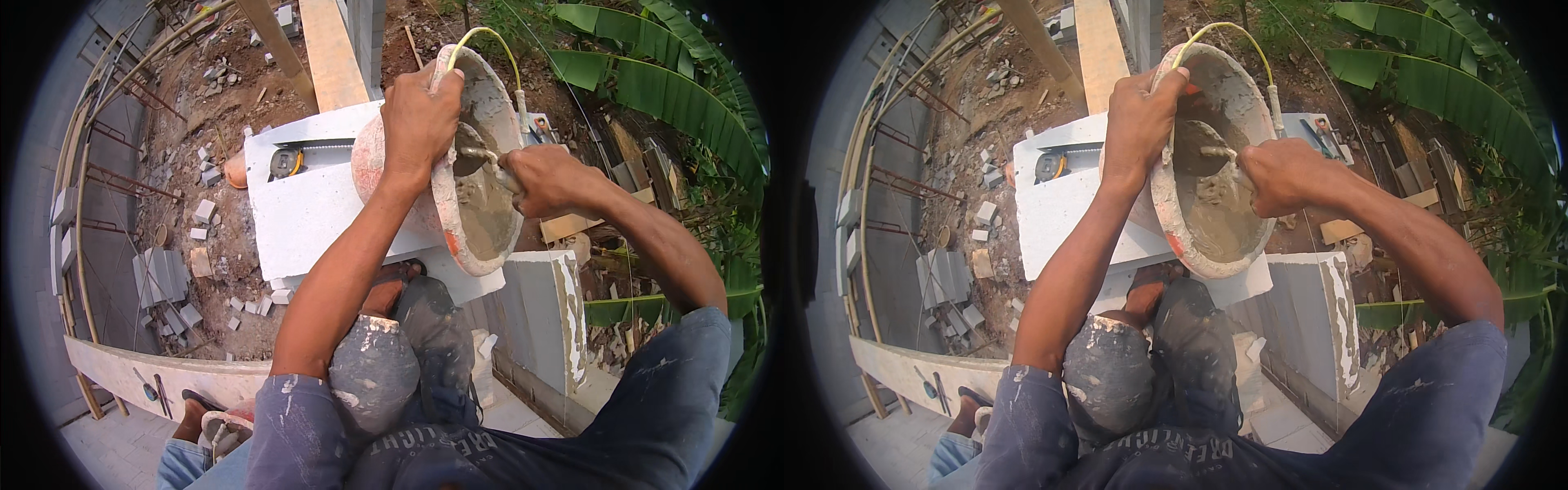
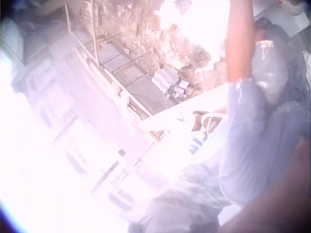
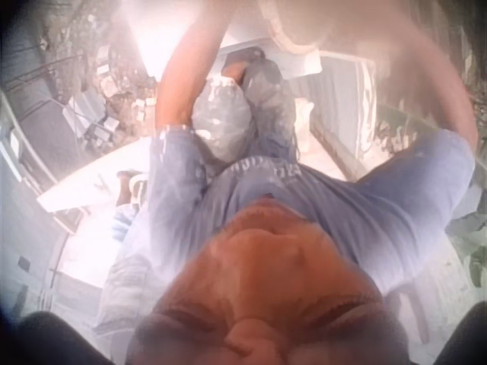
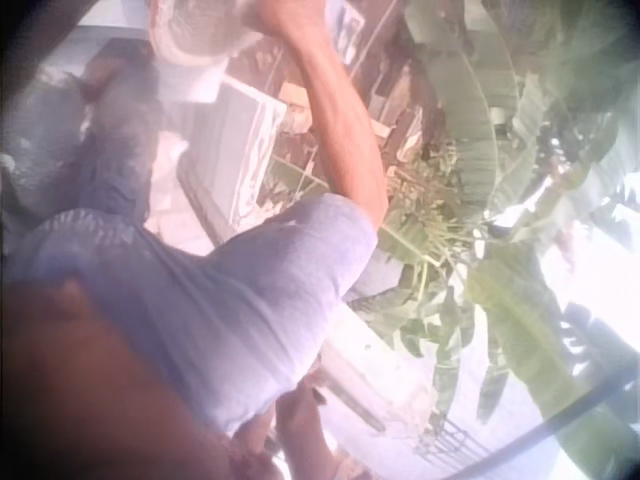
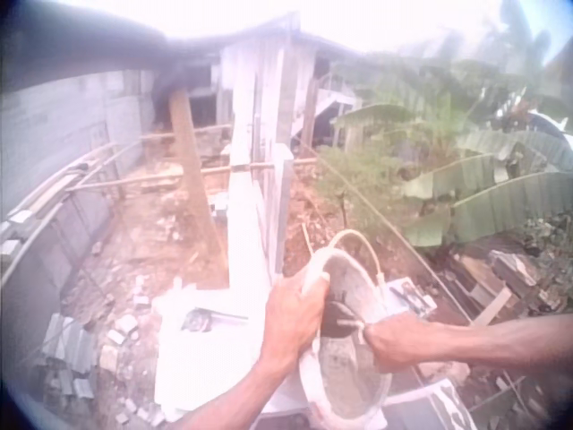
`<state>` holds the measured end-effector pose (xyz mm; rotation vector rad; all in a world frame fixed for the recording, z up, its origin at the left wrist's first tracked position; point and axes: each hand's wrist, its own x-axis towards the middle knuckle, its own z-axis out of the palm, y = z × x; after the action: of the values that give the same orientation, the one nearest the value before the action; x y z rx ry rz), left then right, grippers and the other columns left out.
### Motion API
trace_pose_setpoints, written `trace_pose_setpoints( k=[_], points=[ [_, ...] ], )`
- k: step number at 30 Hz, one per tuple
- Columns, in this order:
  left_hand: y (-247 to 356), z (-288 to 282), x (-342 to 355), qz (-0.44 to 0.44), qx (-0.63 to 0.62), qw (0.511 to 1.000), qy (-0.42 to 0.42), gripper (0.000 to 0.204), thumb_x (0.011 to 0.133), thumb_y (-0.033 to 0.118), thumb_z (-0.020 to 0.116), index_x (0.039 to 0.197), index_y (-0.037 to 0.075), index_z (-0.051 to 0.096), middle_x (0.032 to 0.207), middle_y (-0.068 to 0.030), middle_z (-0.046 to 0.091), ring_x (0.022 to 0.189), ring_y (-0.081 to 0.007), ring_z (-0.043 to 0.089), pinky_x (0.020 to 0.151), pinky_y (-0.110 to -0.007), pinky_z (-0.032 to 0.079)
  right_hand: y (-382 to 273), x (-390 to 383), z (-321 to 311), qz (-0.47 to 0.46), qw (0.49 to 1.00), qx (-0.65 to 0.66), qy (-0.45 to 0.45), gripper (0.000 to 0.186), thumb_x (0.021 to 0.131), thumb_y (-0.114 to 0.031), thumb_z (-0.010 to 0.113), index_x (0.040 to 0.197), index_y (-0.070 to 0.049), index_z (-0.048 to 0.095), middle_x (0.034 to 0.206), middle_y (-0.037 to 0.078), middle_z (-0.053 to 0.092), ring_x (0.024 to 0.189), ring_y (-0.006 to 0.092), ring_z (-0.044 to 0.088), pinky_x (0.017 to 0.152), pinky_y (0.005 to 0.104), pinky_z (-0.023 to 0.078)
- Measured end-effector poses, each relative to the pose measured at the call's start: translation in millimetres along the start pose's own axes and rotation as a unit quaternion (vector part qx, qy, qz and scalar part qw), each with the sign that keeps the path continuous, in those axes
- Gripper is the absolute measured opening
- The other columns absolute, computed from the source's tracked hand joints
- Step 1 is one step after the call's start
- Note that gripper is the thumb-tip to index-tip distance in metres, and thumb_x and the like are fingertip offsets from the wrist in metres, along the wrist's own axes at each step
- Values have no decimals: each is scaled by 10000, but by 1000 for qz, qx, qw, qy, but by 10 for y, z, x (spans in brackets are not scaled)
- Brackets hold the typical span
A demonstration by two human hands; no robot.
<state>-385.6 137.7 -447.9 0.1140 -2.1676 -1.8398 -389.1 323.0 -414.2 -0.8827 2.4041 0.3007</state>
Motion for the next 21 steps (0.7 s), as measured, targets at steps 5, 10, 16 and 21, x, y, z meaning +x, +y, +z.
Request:
trace_pose_setpoints(
  k=[5, 10, 16, 21],
  points=[
    [-84, -164, -2, 13, -12, 999, 37, 317, 871, 296, 530, 923, 18, 673, 757, -243, 651, 761, -457, 632, 730, -493, 486, -287, 14, 65, -25, 997, -14, -68, 271, 649, -147, 665, 822, 59, 631, 771, 245, 663, 764, 403, 671, 717, 463, 539],
    [-104, 189, 32, 67, 17, 990, 121, 294, 829, 227, 522, 772, -38, 635, 742, -301, 615, 776, -494, 608, 765, -559, 476, 321, 204, 451, 62, 992, -104, 40, 255, 687, -122, 671, 857, 65, 631, 790, 270, 660, 777, 412, 675, 713, 469, 549],
    [-177, 13, 30, -40, -1, 996, 84, 231, 821, 222, 592, 855, 1, 653, 897, -238, 663, 925, -405, 638, 916, -629, 355, 128, 44, 135, 14, 995, 36, 92, 381, 650, -150, 689, 945, 80, 613, 927, 307, 637, 945, 434, 616, 853, 486, 495],
    [-273, 132, 53, -15, -25, 986, 164, 211, 801, 194, 603, 780, -10, 655, 828, -234, 671, 857, -412, 653, 918, -617, 362, -17, 47, 335, -31, 989, -139, 27, 263, 619, -84, 692, 837, 39, 612, 753, 271, 643, 778, 454, 646, 726, 501, 532]
  ],
)
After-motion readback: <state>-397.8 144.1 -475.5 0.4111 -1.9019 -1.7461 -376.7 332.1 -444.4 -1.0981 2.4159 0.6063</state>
